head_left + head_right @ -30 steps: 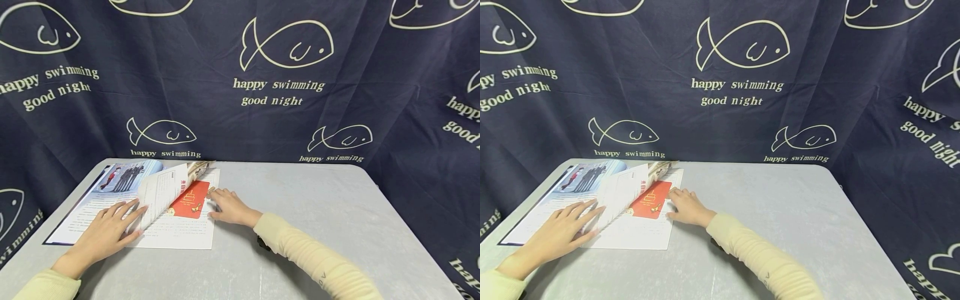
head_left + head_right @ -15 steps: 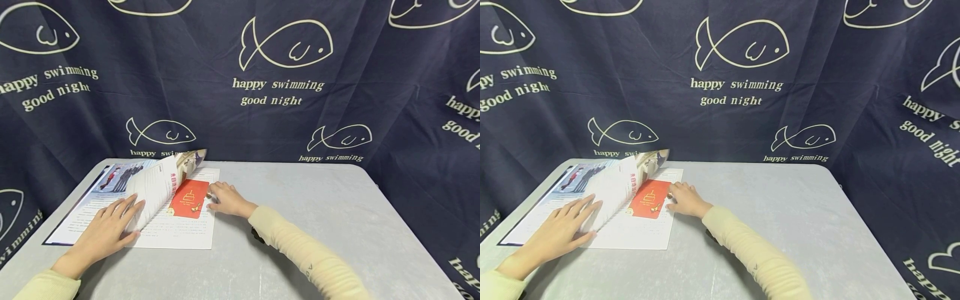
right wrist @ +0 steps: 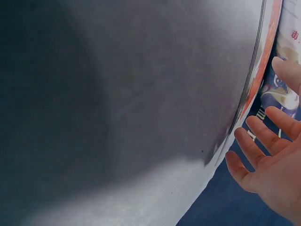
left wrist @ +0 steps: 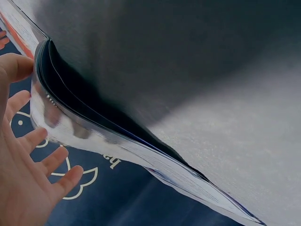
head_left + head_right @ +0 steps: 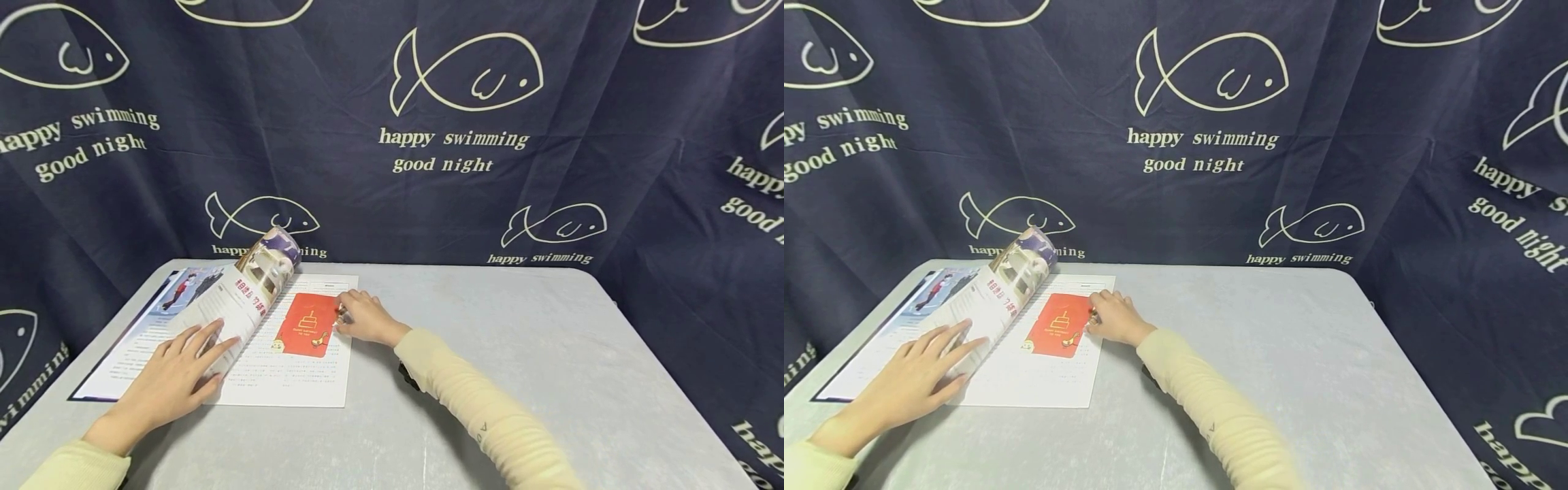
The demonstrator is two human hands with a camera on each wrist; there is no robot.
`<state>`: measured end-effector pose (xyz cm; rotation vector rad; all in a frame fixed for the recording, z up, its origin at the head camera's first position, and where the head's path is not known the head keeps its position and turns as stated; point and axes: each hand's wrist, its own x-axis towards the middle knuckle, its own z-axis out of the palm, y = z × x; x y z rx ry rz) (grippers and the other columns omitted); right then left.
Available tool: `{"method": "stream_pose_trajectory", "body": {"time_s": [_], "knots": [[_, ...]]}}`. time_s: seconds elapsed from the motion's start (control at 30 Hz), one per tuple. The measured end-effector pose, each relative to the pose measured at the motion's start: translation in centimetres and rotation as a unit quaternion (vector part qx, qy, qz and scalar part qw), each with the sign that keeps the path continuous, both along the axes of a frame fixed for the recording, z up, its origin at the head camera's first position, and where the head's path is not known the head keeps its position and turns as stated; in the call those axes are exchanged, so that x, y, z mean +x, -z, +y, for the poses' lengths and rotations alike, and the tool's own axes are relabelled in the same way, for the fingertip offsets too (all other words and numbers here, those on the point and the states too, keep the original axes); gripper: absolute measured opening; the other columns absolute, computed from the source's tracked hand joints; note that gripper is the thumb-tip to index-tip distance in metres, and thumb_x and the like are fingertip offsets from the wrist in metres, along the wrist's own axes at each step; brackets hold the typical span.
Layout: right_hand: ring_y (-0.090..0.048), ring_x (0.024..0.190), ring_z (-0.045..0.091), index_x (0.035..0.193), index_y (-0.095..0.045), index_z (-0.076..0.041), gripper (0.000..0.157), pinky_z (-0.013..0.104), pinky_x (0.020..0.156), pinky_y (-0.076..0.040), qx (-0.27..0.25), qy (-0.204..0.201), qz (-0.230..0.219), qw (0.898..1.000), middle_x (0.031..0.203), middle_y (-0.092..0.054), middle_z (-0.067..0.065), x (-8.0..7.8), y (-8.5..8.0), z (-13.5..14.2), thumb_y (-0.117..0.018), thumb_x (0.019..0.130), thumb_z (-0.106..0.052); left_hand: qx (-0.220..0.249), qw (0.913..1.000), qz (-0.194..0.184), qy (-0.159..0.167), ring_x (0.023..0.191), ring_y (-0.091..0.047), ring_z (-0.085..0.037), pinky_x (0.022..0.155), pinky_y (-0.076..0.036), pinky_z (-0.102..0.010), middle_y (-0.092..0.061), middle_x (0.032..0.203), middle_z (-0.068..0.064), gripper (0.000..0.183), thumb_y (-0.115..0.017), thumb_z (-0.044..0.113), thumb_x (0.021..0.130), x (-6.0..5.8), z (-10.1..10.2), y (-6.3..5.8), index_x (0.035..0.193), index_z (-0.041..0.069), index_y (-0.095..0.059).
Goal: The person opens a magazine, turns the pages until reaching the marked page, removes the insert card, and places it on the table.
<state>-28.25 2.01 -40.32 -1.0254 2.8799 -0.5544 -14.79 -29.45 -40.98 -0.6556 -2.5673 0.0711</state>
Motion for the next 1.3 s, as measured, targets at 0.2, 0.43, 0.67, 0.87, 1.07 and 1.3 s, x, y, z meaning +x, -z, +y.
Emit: {"method": "stream_pose_trajectory", "body": {"time_s": [0.2, 0.43, 0.67, 0.87, 1.07, 1.3], "knots": [[-0.049, 0.103, 0.018, 0.121, -0.052, -0.013, 0.045, 0.035, 0.088, -0.037, -0.002, 0.019, -0.015, 1.000, 0.113, -0.056, 0.001, -0.6, 0.3, -0.3, -0.066, 0.081, -0.029, 0.006, 0.9998, -0.016, -0.008, 0.111, -0.044, -0.038, 0.077, -0.038, -0.057, -0.044, 0.133, -0.012, 0.059, -0.068, 0.036, 0.070, 0.2, -0.1, 0.1, 0.125, 0.024, -0.051], [-0.048, 0.102, 0.019, 0.121, -0.051, -0.012, 0.048, 0.034, 0.085, -0.036, -0.006, 0.030, -0.024, 0.999, 0.116, -0.056, 0.003, -1.2, 0.4, -0.3, -0.067, 0.081, -0.033, 0.005, 0.9999, -0.008, -0.004, 0.110, -0.045, -0.038, 0.077, -0.039, -0.056, -0.045, 0.133, -0.013, 0.068, -0.071, 0.037, 0.065, 0.2, -0.1, 0.1, 0.127, 0.021, -0.049], [-0.047, 0.106, 0.019, 0.121, -0.052, -0.014, 0.050, 0.034, 0.085, -0.035, -0.001, 0.030, -0.017, 0.999, 0.122, -0.055, 0.001, -1.6, 0.4, -0.7, -0.068, 0.079, -0.036, 0.008, 1.0000, -0.001, -0.001, 0.110, -0.045, -0.037, 0.077, -0.040, -0.055, -0.044, 0.133, -0.014, 0.069, -0.070, 0.031, 0.062, 0.0, 0.1, 0.1, 0.127, 0.019, -0.049], [-0.046, 0.103, 0.018, 0.121, -0.052, -0.015, 0.051, 0.034, 0.084, -0.035, 0.008, 0.034, -0.012, 0.999, 0.123, -0.055, 0.000, -1.6, 0.3, -1.1, -0.069, 0.078, -0.039, 0.004, 1.0000, -0.002, -0.004, 0.110, -0.045, -0.038, 0.076, -0.039, -0.056, -0.042, 0.135, -0.015, 0.070, -0.068, 0.029, 0.061, 0.0, 0.1, 0.1, 0.127, 0.018, -0.049], [-0.045, 0.098, 0.016, 0.119, -0.053, -0.015, 0.052, 0.031, 0.081, -0.034, 0.015, 0.039, -0.011, 0.999, 0.119, -0.056, 0.000, -1.6, 0.3, -1.4, -0.070, 0.077, -0.040, 0.004, 1.0000, -0.002, -0.004, 0.111, -0.043, -0.040, 0.075, -0.038, -0.056, -0.041, 0.135, -0.016, 0.068, -0.067, 0.029, 0.060, -0.2, 0.2, 0.1, 0.126, 0.017, -0.050], [-0.044, 0.107, 0.019, 0.122, -0.051, -0.015, 0.058, 0.037, 0.087, -0.035, 0.036, 0.063, -0.012, 0.997, 0.120, -0.053, 0.001, -1.8, 0.3, -2.2, -0.070, 0.075, -0.045, 0.006, 1.0000, 0.001, -0.001, 0.110, -0.044, -0.040, 0.074, -0.038, -0.057, -0.043, 0.133, -0.016, 0.064, -0.065, 0.027, 0.060, -0.3, 0.1, 0.2, 0.121, 0.013, -0.053]]}}
